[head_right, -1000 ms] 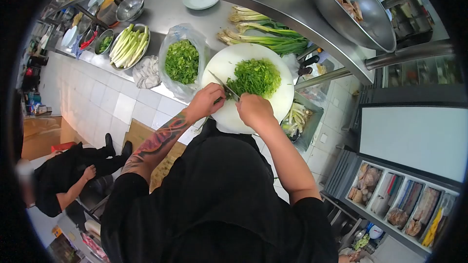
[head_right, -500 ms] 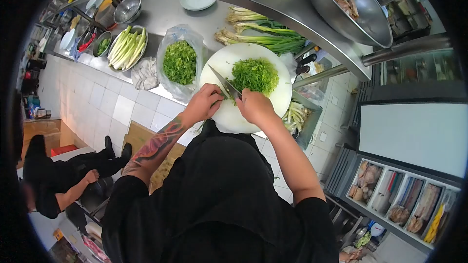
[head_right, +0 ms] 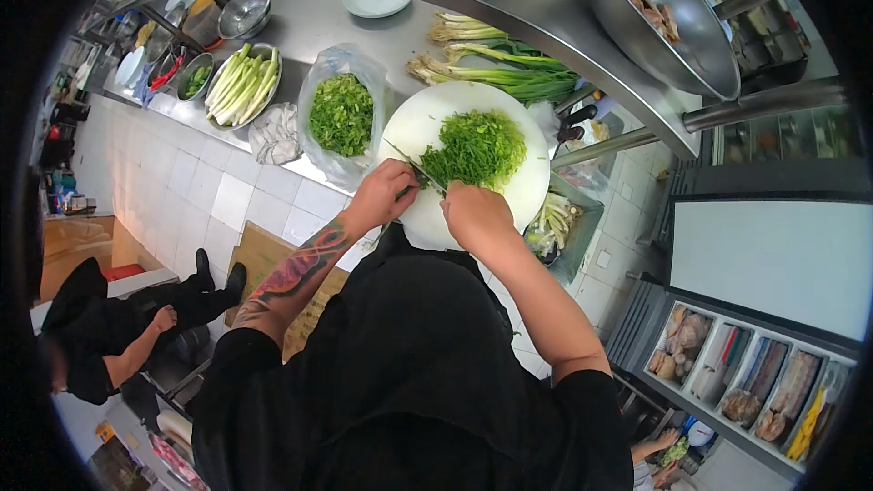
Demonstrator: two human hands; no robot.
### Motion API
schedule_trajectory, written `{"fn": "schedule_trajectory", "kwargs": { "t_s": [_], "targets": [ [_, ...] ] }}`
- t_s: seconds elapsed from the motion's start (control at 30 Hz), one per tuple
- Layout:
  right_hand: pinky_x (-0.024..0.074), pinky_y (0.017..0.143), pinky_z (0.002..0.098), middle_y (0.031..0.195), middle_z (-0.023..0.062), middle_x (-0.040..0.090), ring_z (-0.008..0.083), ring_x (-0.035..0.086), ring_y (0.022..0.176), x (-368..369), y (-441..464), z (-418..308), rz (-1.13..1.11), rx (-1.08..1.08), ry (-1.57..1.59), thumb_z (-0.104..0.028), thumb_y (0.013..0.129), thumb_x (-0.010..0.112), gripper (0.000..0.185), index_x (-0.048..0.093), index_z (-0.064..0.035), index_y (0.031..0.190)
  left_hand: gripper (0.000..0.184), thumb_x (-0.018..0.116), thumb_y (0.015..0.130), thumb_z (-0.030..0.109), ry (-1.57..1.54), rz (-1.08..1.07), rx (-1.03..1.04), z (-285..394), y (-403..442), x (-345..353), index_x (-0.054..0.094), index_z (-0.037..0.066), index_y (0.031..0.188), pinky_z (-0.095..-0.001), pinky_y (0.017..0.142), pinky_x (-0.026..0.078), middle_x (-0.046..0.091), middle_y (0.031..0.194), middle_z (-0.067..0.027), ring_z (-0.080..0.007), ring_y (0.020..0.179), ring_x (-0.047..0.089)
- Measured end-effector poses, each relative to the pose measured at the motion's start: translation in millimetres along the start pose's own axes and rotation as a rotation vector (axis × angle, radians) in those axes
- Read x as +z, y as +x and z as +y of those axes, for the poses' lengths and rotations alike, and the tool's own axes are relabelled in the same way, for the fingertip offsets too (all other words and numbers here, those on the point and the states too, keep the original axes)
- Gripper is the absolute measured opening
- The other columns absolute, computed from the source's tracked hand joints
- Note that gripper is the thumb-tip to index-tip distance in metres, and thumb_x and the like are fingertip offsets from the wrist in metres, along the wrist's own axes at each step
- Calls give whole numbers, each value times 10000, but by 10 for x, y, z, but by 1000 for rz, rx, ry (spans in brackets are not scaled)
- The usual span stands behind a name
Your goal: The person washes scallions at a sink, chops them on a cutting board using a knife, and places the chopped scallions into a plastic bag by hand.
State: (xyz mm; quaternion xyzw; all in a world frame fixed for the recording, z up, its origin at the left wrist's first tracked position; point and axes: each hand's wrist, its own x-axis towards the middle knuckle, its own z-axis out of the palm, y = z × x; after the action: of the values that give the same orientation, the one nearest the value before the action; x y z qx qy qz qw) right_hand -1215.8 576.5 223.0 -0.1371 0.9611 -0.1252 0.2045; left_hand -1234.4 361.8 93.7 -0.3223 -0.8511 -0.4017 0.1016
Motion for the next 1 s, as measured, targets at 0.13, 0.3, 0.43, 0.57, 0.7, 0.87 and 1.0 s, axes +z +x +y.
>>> {"fn": "schedule_trajectory", "kwargs": {
  "t_s": [0.13,0.3,0.43,0.57,0.7,0.87,1.0],
  "targets": [
    [553,829,546,917,239,742,440,722,929,82,82,44,-19,21,35,-261,1015,600,276,654,10,1018,165,751,793,52,-3,20,20,46,6,-38,708,36,952,-404,867,550,643,1037,-102,-326,1028,632],
    [551,836,555,963,252,742,450,717,950,-28,-23,-50,-78,73,22,-282,1009,602,290,664,2,1009,184,761,781,29,-20,5,22,-55,-69,18,703,45,955,-418,881,541,641,1028,-104,-333,1037,631],
    [552,829,559,954,257,740,460,717,937,102,135,46,-41,25,0,-296,1012,601,304,661,3,1014,187,766,777,50,-30,20,48,-65,-74,8,683,57,945,-431,857,539,643,1009,-97,-334,992,625],
    [554,816,558,946,247,741,461,717,916,69,58,-11,-71,38,-49,-304,1007,618,294,665,-14,1014,189,771,785,65,-6,24,32,-49,-81,-31,673,57,947,-412,827,540,627,973,-92,-319,958,622],
    [555,801,553,928,233,741,454,716,891,174,139,72,-12,-9,-20,-318,992,646,296,663,-23,988,178,768,794,61,-17,43,37,-55,-105,0,668,64,941,-409,823,542,629,979,-88,-312,956,623],
    [558,746,538,834,239,723,424,722,787,134,325,136,-146,85,130,-349,999,644,347,630,-4,974,179,774,808,88,-15,46,23,-73,-121,3,669,72,952,-409,880,530,631,979,-73,-303,986,623],
    [555,734,524,825,231,721,430,713,766,-36,262,360,-112,226,196,-353,987,662,350,628,-5,1001,177,776,819,122,92,63,42,38,-88,-86,673,80,958,-417,998,481,632,1030,-69,-310,1057,612]
  ]
}}
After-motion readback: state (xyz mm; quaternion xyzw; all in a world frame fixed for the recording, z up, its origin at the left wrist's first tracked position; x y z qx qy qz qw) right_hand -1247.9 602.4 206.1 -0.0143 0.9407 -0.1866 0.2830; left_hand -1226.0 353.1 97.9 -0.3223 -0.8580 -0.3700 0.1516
